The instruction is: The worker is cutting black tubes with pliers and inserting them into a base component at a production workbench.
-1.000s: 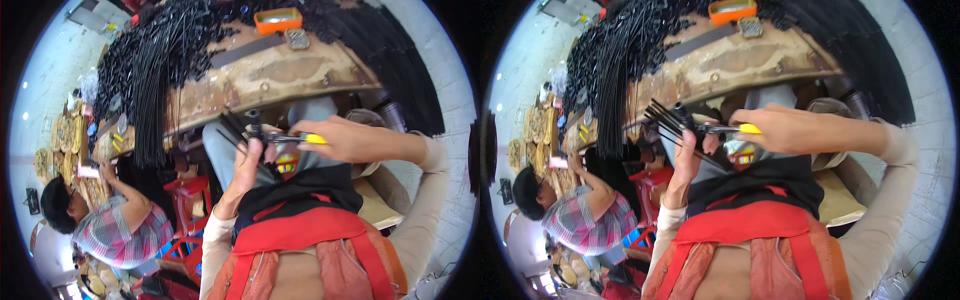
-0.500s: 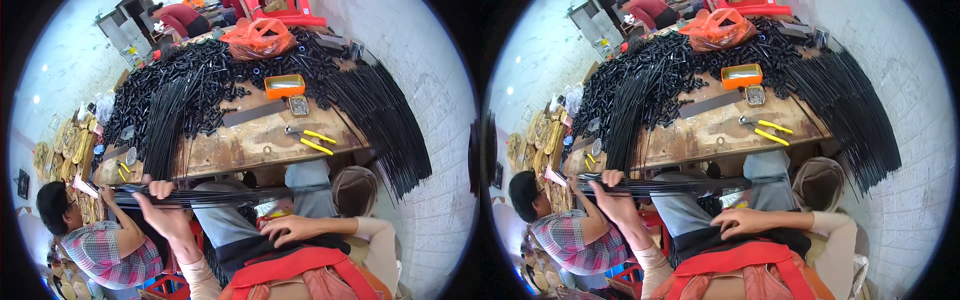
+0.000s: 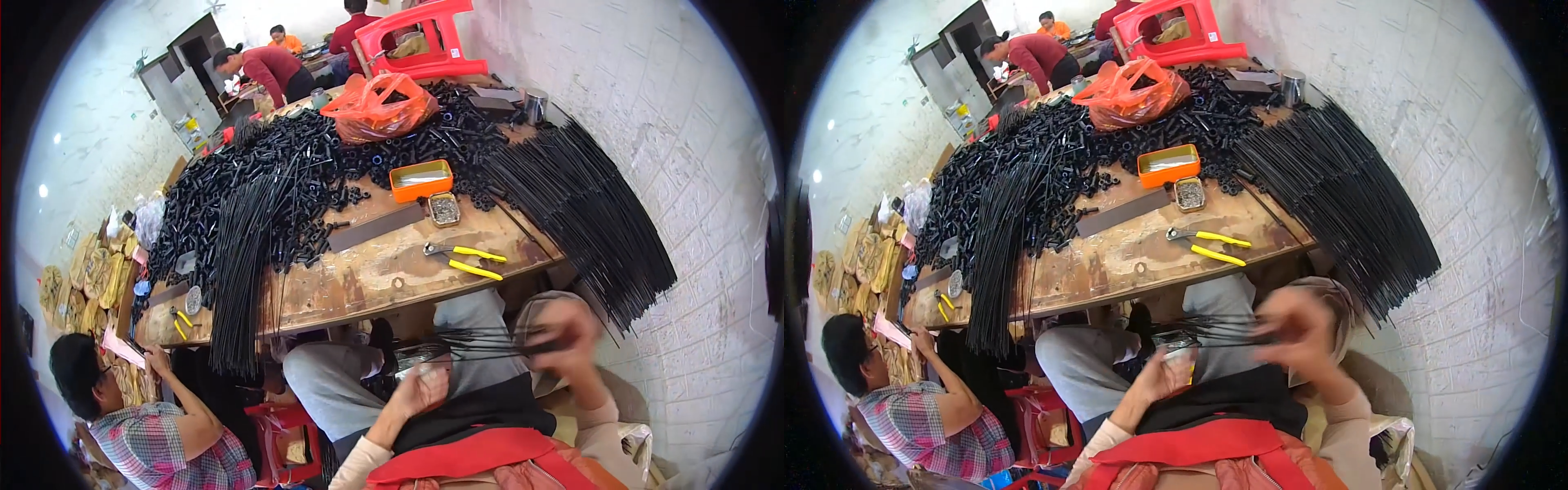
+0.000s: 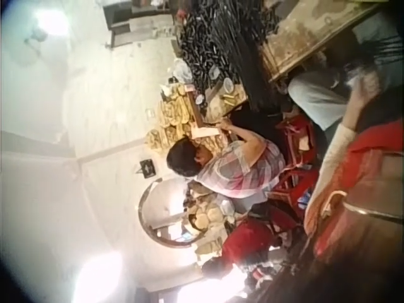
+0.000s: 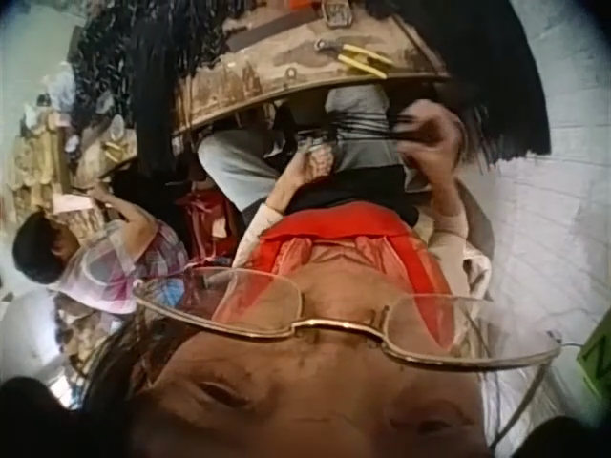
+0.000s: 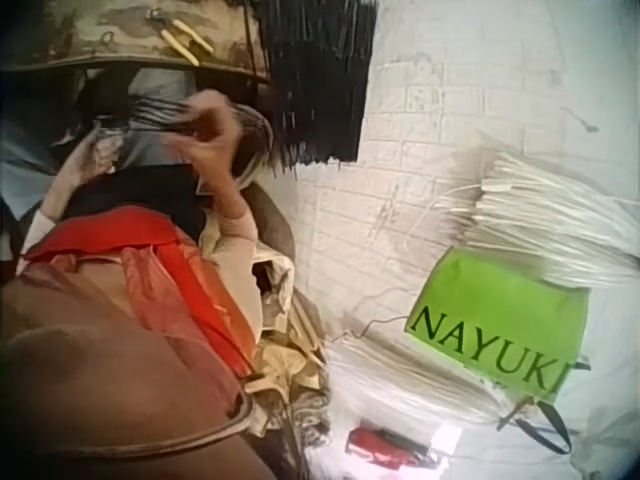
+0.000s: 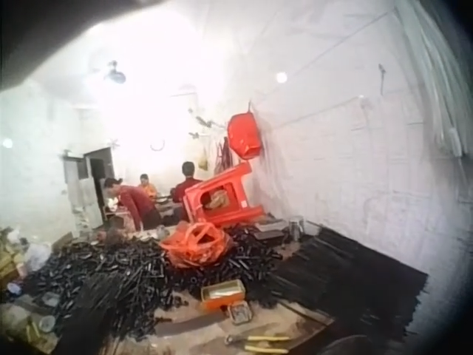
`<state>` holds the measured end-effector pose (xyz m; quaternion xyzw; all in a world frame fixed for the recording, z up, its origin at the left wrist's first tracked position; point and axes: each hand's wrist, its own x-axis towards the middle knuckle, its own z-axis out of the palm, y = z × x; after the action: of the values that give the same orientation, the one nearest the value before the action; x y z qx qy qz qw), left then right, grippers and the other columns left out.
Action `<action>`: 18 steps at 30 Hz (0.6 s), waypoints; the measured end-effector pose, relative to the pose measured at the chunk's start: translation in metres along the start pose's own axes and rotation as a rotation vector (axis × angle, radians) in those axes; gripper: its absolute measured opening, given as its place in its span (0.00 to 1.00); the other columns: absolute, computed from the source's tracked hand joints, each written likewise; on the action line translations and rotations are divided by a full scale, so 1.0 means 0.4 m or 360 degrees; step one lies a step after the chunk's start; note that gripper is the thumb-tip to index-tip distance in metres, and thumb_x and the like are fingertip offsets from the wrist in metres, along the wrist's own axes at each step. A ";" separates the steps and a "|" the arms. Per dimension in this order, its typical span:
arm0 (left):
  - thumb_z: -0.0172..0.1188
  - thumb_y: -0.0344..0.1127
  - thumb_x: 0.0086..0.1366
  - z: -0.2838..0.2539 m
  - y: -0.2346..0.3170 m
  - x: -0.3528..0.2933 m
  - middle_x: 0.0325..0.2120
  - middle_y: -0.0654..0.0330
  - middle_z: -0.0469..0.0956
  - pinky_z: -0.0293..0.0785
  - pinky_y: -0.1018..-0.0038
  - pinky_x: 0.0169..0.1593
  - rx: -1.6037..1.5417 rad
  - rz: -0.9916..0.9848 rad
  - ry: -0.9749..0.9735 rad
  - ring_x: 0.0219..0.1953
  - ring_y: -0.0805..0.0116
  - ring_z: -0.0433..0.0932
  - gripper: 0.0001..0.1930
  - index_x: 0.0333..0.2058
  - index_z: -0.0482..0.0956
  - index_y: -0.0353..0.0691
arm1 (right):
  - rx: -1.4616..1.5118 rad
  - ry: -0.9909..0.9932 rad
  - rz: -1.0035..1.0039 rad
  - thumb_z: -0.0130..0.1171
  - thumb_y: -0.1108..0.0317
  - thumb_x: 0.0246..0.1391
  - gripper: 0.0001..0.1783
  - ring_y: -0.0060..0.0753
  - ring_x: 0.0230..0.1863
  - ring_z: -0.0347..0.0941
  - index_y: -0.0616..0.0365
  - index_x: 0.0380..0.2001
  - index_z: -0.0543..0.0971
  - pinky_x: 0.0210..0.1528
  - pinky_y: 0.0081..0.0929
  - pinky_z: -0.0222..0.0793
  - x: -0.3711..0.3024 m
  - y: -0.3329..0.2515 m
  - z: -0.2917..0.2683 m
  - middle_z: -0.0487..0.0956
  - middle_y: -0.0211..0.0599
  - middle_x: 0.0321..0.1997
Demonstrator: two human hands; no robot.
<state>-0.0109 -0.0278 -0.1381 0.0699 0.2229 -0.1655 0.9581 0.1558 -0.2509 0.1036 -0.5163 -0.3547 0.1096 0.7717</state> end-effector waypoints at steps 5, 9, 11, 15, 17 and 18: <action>0.48 0.42 0.71 0.272 0.043 -0.090 0.31 0.63 0.78 0.68 0.78 0.40 0.1393 0.1164 0.0389 0.34 0.77 0.73 0.16 0.41 0.78 0.35 | -0.0254 -0.0650 0.0744 0.72 0.70 0.43 0.14 0.15 0.29 0.69 0.59 0.31 0.77 0.30 0.17 0.64 -0.039 0.193 0.167 0.72 0.26 0.32; 0.47 0.37 0.72 0.431 0.025 -0.169 0.46 0.59 0.77 0.65 0.75 0.56 0.1430 0.1293 0.0325 0.50 0.73 0.72 0.18 0.52 0.74 0.32 | 0.0387 -0.0673 0.0949 0.64 0.78 0.51 0.11 0.22 0.26 0.76 0.63 0.37 0.74 0.29 0.19 0.71 0.041 0.178 0.169 0.78 0.35 0.28; 0.51 0.33 0.70 0.450 0.011 -0.175 0.45 0.59 0.78 0.68 0.75 0.54 0.1627 0.1546 0.0504 0.49 0.72 0.73 0.14 0.50 0.77 0.33 | 0.0382 -0.0598 0.1023 0.65 0.78 0.50 0.10 0.18 0.26 0.75 0.62 0.37 0.77 0.28 0.18 0.71 0.064 0.180 0.162 0.79 0.29 0.29; 0.61 0.24 0.61 0.474 0.014 -0.166 0.39 0.61 0.79 0.73 0.78 0.47 0.1748 0.1735 0.0540 0.41 0.74 0.76 0.11 0.43 0.80 0.33 | 0.0314 -0.0520 0.0967 0.66 0.84 0.43 0.10 0.15 0.34 0.72 0.61 0.29 0.78 0.37 0.17 0.70 0.095 0.177 0.154 0.77 0.25 0.32; 0.63 0.22 0.58 0.481 0.037 -0.174 0.35 0.63 0.79 0.73 0.80 0.44 0.1640 0.1663 0.0467 0.38 0.77 0.77 0.09 0.39 0.79 0.33 | 0.0275 -0.0659 0.0880 0.66 0.85 0.40 0.11 0.17 0.35 0.71 0.61 0.27 0.76 0.40 0.18 0.67 0.106 0.191 0.152 0.74 0.27 0.30; 0.64 0.22 0.57 0.479 0.046 -0.182 0.34 0.64 0.79 0.73 0.81 0.42 0.1615 0.1582 0.0452 0.37 0.78 0.77 0.08 0.37 0.79 0.34 | 0.0369 -0.0710 0.0889 0.66 0.85 0.39 0.11 0.19 0.35 0.70 0.62 0.27 0.76 0.40 0.19 0.66 0.110 0.203 0.151 0.73 0.27 0.31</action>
<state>0.0114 -0.0297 0.0665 0.6201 0.1829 0.2174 0.7313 0.1637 -0.1481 0.0647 -0.4658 -0.3447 0.4652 0.6692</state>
